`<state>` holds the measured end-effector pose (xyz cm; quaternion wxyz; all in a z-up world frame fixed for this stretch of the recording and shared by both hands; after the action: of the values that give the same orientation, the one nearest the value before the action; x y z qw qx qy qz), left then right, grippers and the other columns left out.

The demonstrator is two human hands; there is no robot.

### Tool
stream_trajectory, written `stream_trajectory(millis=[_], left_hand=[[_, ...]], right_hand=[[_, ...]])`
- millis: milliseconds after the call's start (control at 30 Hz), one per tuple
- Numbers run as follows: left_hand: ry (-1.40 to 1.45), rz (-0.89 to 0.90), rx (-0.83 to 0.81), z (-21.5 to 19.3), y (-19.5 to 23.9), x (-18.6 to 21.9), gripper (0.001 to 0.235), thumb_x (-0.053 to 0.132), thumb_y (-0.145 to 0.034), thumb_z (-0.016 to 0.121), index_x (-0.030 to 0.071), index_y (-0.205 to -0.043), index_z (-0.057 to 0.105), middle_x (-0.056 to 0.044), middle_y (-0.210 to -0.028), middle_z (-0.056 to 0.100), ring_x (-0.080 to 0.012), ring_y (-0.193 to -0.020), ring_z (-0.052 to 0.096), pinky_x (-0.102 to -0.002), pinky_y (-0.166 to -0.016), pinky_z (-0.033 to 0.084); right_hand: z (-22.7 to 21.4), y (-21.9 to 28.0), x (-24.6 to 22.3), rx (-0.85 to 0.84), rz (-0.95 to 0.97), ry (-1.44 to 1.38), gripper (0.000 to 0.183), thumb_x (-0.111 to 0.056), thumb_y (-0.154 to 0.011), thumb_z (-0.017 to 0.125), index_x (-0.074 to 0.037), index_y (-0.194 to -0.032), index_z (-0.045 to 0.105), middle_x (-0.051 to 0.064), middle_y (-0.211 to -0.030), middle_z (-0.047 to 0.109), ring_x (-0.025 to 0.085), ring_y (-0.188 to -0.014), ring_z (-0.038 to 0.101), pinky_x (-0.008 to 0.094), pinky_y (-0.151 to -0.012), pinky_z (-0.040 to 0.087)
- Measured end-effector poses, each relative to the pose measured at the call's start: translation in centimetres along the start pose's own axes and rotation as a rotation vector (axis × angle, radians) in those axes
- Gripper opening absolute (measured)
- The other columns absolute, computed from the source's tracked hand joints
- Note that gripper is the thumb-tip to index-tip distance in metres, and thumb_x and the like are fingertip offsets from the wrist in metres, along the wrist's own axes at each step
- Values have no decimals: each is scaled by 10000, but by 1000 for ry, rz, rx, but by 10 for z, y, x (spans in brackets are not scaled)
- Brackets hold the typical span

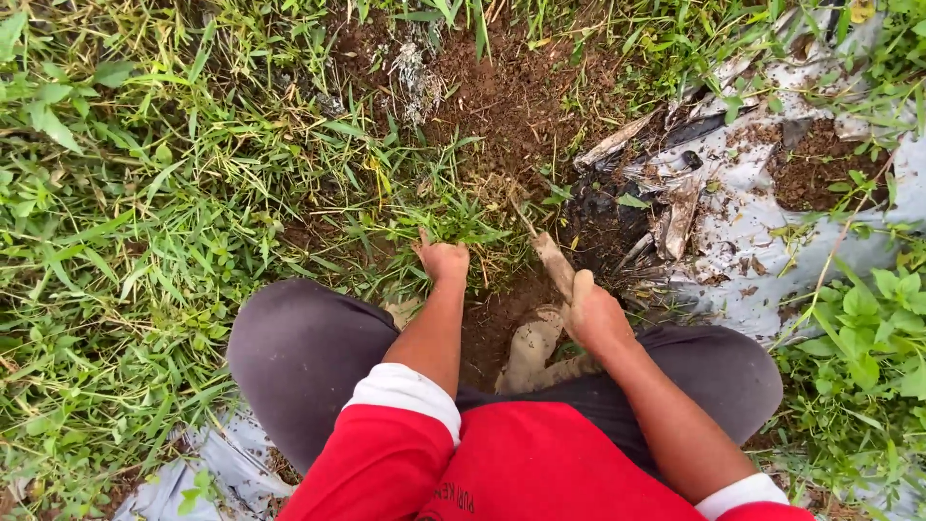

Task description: Weeding a field by hand and using a sickle to clear unwanted vegetation around crops.

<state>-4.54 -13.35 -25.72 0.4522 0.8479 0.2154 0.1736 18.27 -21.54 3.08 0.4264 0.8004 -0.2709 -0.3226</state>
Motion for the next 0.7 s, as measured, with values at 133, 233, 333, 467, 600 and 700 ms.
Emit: stream_trajectory(millis=[133,233,333,467,600,700], left_hand=[[-497,105,-85,-10,1,14,629,473,-1033,340,70,-1504,448,-39,-1539,477,-251,-1570,116,-518,-1258,40],[-721,146,-136,46,-50,-13,718,546,-1031,244,46,-1523,394,5,-1492,579,-222,-1580,93,-606,-1247,-81],[-694,148,-150,8,-6,-2,714,538,-1028,263,24,-1493,433,-30,-1495,580,-237,-1582,72,-619,-1233,-87],[-363,79,-120,-50,31,29,646,491,-1040,390,-16,-1361,629,-40,-1713,162,-303,-1581,84,-461,-1271,203],[-394,16,-151,13,-8,-8,808,602,-953,473,-30,-1450,549,-41,-1727,0,-375,-1572,61,-472,-1277,203],[-269,16,-86,-39,29,24,847,581,-927,557,-55,-1481,486,-65,-1723,85,-408,-1561,81,-480,-1257,266]], right_hand=[[-40,-6,-22,239,-7,40,248,-191,-933,532,-23,-1092,440,264,-828,635,519,-788,703,619,-652,572],[-57,-28,-36,331,-60,-73,270,-168,-933,547,-3,-1100,413,303,-848,632,552,-811,681,643,-662,540],[-49,-60,-38,356,-112,-236,313,-131,-929,561,24,-1147,400,320,-884,635,526,-847,677,630,-678,535],[25,-81,34,61,-133,45,354,-196,-806,682,-40,-1053,482,293,-851,682,508,-857,712,603,-647,560],[-15,-32,4,113,-140,90,305,-190,-847,676,-50,-1010,459,285,-796,680,525,-793,703,578,-588,567],[-50,-20,-25,211,-94,167,197,-129,-917,614,-53,-1029,470,239,-770,647,479,-767,717,560,-599,573]])
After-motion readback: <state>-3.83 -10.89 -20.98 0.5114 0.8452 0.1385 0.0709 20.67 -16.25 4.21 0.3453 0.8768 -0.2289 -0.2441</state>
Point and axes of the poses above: each hand's wrist, its own y-axis away from the middle knuckle, its own z-axis out of the palm, x = y × z, the point moved 6 cm from there along -y, towards the middle knuckle
